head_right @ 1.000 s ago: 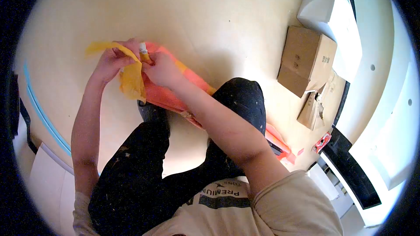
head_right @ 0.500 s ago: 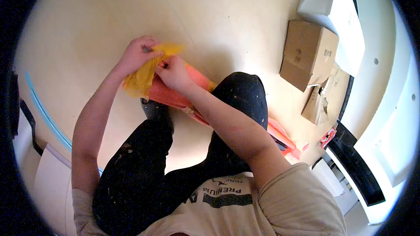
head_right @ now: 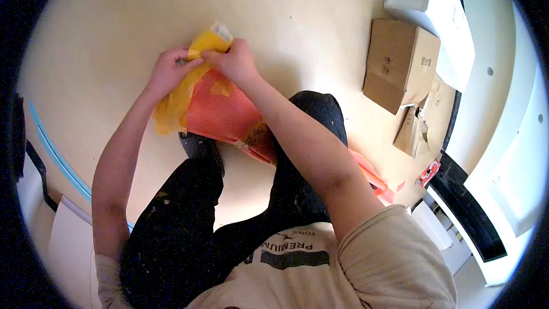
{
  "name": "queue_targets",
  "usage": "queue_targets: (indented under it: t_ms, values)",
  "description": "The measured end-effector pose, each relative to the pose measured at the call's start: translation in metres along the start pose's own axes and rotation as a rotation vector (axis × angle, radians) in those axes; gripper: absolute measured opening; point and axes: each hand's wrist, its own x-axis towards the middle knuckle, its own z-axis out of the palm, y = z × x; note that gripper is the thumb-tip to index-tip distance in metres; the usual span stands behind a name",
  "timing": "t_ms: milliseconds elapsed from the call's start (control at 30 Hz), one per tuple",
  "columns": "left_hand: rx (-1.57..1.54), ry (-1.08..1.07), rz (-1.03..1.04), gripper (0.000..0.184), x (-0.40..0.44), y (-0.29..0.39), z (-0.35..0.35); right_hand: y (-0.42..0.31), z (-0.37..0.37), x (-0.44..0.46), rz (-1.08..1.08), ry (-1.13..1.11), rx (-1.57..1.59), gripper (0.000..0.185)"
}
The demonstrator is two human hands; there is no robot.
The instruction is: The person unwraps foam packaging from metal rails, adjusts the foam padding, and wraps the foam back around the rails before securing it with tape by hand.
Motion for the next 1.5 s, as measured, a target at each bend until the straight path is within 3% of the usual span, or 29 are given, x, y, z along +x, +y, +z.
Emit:
queue_targets:
  t_ms: [67,133,167,233,333,433,600,667,733,767,833,900,967,1000,1033,1067,1100,1167,1200,1267,1300,1467,1500]
  values:
    - [0.134,-0.066,-0.070,0.028,-0.007,0.007,-0.004,-0.024,-0.001,0.001,0.084,-0.021,-0.389,0.032]
    - [0.386,0.240,0.223,0.049,-0.022,-0.004,-0.004,-0.025,0.003,0.001,-0.008,-0.013,-0.361,0.026]
    - [0.398,0.236,0.216,0.049,-0.036,-0.008,-0.003,-0.025,0.005,0.002,-0.104,0.008,-0.337,0.022]
    - [0.311,0.517,0.100,0.045,-0.076,-0.012,0.004,-0.023,0.008,0.007,-0.123,0.012,-0.298,0.023]
    - [0.214,0.630,-0.009,0.046,-0.121,-0.020,0.038,-0.023,0.011,0.013,-0.120,0.003,-0.288,0.025]
    - [0.207,0.748,0.038,0.050,-0.115,-0.043,0.053,-0.028,0.011,0.027,-0.095,-0.004,-0.364,0.027]
    - [0.214,0.770,0.040,0.051,-0.106,-0.051,0.055,-0.037,0.006,0.029,0.025,0.021,-0.518,0.029]
    - [0.177,0.753,0.030,0.051,-0.114,-0.048,0.051,-0.021,0.007,0.022,0.176,0.035,-0.198,0.029]
    - [-0.133,0.627,0.002,0.062,-0.122,-0.039,0.041,-0.017,0.005,0.014,0.226,-0.011,-0.046,0.030]
    - [-0.129,0.626,0.001,0.062,-0.127,-0.032,0.036,-0.015,0.004,0.008,0.277,-0.053,0.105,0.032]
    - [0.200,0.529,0.028,0.080,-0.139,-0.008,0.027,-0.025,0.002,-0.011,0.297,-0.083,0.202,0.032]
    - [0.204,0.556,-0.029,0.086,-0.148,0.007,0.037,-0.031,0.003,-0.018,0.319,-0.118,0.296,0.032]
    - [0.219,0.593,-0.074,0.092,-0.156,0.013,0.043,-0.033,0.008,-0.015,0.239,-0.162,0.349,0.024]
    - [0.026,0.642,-0.200,0.086,-0.161,0.012,0.049,-0.036,0.015,-0.013,0.239,-0.165,0.357,0.024]
    - [-0.173,0.688,-0.326,0.080,-0.165,0.010,0.053,-0.041,0.025,-0.011,0.084,-0.110,0.176,0.019]
    - [-0.174,0.689,-0.330,0.080,-0.168,0.007,0.052,-0.048,0.033,-0.010,-0.070,-0.054,-0.008,0.015]
    - [-0.248,0.669,-0.375,0.073,-0.173,0.001,0.048,-0.057,0.038,-0.010,-0.068,-0.057,-0.011,0.015]
    - [-0.331,0.647,-0.378,0.061,-0.180,-0.018,0.041,-0.082,0.052,-0.017,-0.432,-0.208,-0.118,0.011]
    - [-0.332,0.654,-0.384,0.061,-0.184,-0.027,0.037,-0.095,0.061,-0.025,-0.430,-0.218,-0.117,0.011]
    - [-0.615,0.584,-0.364,0.059,-0.189,-0.039,0.033,-0.116,0.077,-0.042,-0.480,-0.469,0.074,0.013]
    - [-0.693,0.610,-0.389,0.048,-0.186,-0.017,0.029,-0.121,0.083,-0.046,-0.478,-0.475,0.073,0.013]
    - [-1.018,0.602,-0.359,0.046,-0.198,-0.019,0.009,-0.121,0.114,-0.061,-0.674,-0.711,-0.001,0.012]
    - [-1.069,0.590,-0.360,0.046,-0.205,-0.025,0.006,-0.131,0.117,-0.070,-0.559,-0.817,0.114,0.013]
